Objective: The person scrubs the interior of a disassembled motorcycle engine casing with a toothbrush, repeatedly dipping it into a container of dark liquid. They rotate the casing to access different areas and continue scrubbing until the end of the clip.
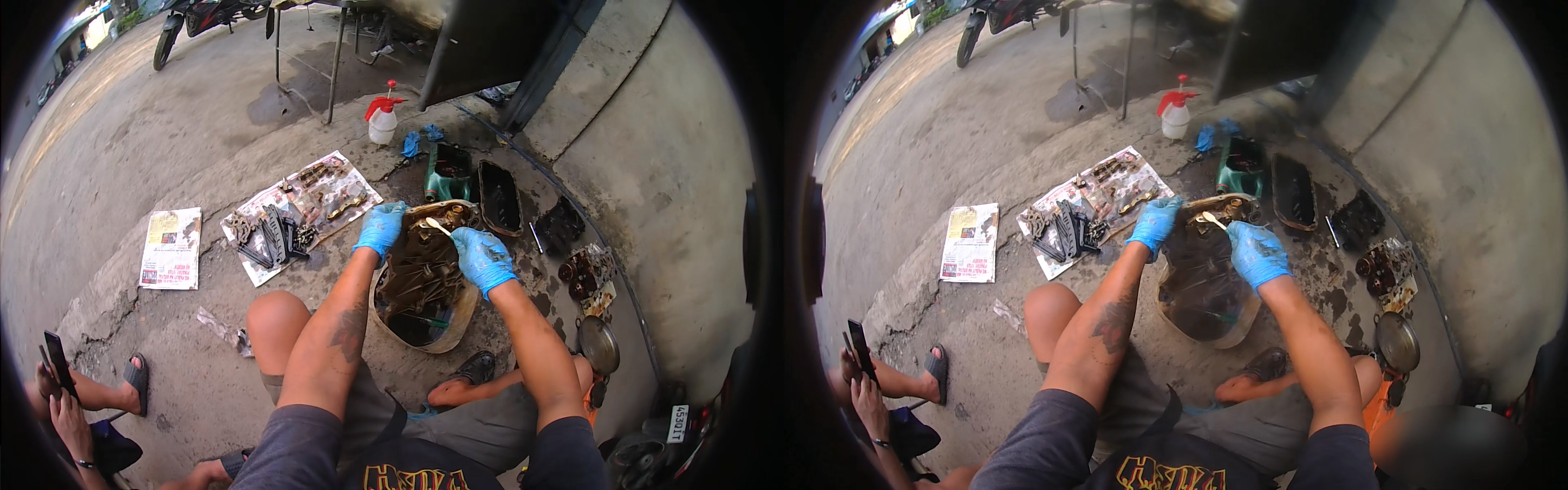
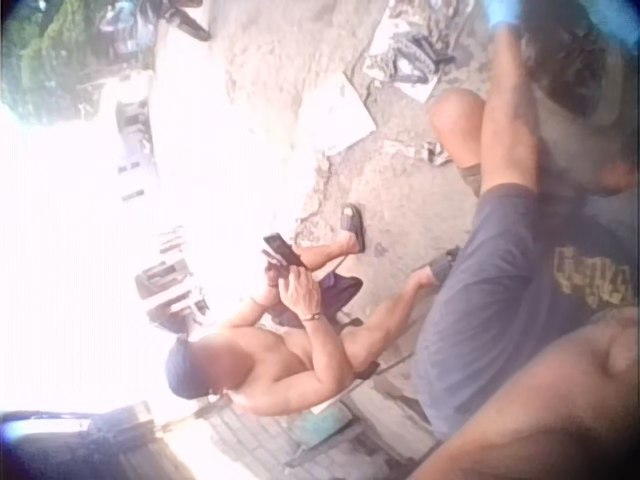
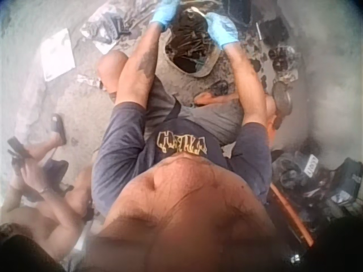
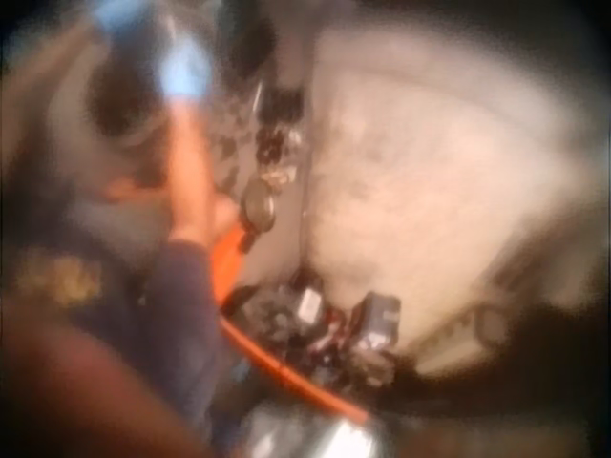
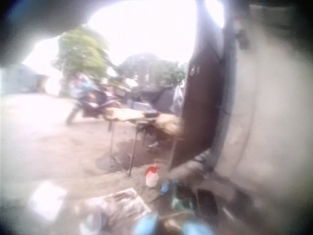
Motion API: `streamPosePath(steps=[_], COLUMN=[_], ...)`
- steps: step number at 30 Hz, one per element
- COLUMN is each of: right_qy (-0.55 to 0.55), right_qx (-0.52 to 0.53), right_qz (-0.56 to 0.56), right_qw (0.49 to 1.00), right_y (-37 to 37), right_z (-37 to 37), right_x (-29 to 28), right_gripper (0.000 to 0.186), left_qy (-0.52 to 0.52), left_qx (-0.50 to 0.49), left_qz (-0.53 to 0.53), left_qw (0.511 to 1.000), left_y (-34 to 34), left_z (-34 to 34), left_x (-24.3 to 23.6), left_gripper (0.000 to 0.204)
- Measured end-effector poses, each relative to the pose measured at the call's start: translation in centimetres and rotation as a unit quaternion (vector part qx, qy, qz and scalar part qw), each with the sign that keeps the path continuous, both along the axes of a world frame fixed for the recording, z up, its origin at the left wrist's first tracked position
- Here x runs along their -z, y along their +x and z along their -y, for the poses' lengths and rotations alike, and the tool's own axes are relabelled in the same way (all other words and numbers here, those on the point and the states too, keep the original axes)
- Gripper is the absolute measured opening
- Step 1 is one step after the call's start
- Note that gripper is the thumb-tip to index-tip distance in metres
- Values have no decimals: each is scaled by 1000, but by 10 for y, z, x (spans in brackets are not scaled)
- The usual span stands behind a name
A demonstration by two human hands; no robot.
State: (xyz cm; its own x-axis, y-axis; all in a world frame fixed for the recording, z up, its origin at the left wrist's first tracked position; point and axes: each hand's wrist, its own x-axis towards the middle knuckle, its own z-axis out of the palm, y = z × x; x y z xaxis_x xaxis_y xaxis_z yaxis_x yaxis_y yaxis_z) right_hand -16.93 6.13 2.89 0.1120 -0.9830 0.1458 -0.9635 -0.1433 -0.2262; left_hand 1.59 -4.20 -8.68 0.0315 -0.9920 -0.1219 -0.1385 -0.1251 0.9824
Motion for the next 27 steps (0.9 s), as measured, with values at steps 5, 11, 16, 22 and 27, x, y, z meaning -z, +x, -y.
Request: streamPosePath(steps=[5,11,16,22,27], right_qy=[-1,27,48,11,11], right_qx=[-5,17,-55,-92,100], right_qz=[-5,-44,-108,-29,73], right_qw=[1000,999,991,995,992], right_y=[0,-11,10,27,37], right_z=[3,20,21,-2,-9], right_x=[7,-4,0,42,86], right_gripper=[17,17,16,17,23], left_qy=[8,-2,15,10,7], left_qx=[16,25,22,33,33], left_qz=[-5,-3,22,32,-6], left_qw=[1000,1000,999,999,999], left_y=[0,2,0,7,0], left_z=[-1,1,-6,4,4], left_x=[-2,-2,-16,-1,3], left_gripper=[43,44,45,44,42])
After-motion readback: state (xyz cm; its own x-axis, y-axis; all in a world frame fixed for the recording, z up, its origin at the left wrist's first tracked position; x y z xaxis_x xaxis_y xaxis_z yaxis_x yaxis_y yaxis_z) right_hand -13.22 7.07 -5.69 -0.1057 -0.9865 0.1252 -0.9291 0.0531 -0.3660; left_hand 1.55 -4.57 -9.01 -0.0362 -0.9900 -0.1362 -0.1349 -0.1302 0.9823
